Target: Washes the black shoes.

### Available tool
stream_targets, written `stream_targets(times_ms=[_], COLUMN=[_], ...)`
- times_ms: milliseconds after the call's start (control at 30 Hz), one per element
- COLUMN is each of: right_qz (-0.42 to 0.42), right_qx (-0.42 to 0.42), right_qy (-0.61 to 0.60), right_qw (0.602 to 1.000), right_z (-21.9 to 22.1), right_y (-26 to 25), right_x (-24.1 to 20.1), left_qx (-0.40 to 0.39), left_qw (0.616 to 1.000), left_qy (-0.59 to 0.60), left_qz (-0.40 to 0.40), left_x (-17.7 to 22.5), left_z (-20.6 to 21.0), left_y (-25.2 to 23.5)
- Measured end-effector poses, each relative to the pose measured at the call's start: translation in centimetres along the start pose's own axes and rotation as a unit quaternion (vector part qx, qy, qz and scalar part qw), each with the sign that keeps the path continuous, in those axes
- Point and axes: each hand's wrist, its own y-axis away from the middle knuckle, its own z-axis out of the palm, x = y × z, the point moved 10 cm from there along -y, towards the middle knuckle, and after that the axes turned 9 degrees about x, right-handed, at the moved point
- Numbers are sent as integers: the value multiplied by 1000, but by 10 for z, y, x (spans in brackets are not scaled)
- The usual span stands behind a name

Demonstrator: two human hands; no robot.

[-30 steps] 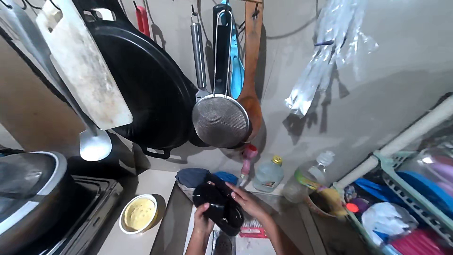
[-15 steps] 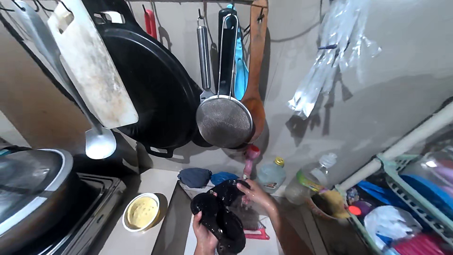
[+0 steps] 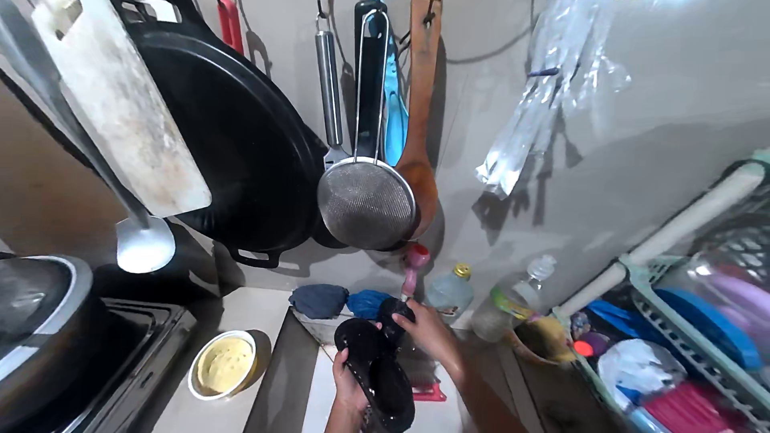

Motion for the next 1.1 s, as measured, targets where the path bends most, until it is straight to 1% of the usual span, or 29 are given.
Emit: stream_targets(times_ms=[100, 200, 267, 333, 367, 433, 500, 567, 600, 700, 767, 833, 867, 900, 967, 1000, 1033, 1100], right_qz=[5, -31, -60, -53, -39, -40, -39, -29, -25, 12, 40, 53, 50, 39, 13, 8, 21, 78], right_qx=[21, 66, 109, 144, 151, 162, 154, 134, 114, 16, -43, -63, -59, -40, 17, 25, 4, -77], right_qy=[-94, -167, -168, -148, -136, -131, -154, -177, -203, -300, -331, -342, -337, -311, -204, -159, -136, -148], right_qw=[995, 983, 978, 977, 978, 977, 975, 975, 972, 954, 942, 936, 938, 949, 979, 987, 991, 983], right_z=[10, 16, 18, 18, 18, 13, 5, -1, -1, 5, 11, 13, 11, 7, -5, -6, 0, 21], right_y=[-6, -15, -17, -18, -19, -22, -23, -24, -24, -21, -15, -11, -10, -10, -11, -11, -10, -2], right_x=[2, 3, 2, 2, 2, -3, -6, -8, -8, -9, -10, -12, -12, -12, -10, -7, -1, 13], left_qx=[44, 58, 46, 26, 27, 52, 80, 85, 87, 63, 63, 62, 71, 78, 76, 65, 66, 64], left_qw=[998, 997, 998, 999, 999, 998, 997, 996, 996, 998, 998, 998, 997, 997, 997, 998, 997, 994], left_qy=[-19, -4, 13, 20, 22, 23, 15, 17, 12, 9, 7, 15, 13, 11, 2, -9, -32, -82], left_qz=[29, 46, 39, 22, 15, 2, 7, 9, 11, 11, 6, -6, -6, -7, -12, -17, -19, -36], left_x=[6, 10, 10, 6, 5, 2, 3, 3, 3, 6, 5, 2, 1, 1, 0, 1, 1, 1], left_z=[-1, 1, 1, -1, -3, -8, -18, -23, -24, -23, -24, -24, -26, -27, -24, -21, -18, -9], left_y=[0, -5, -10, -15, -16, -14, -12, -11, -10, -8, -7, -6, -6, -7, -9, -9, -8, -5])
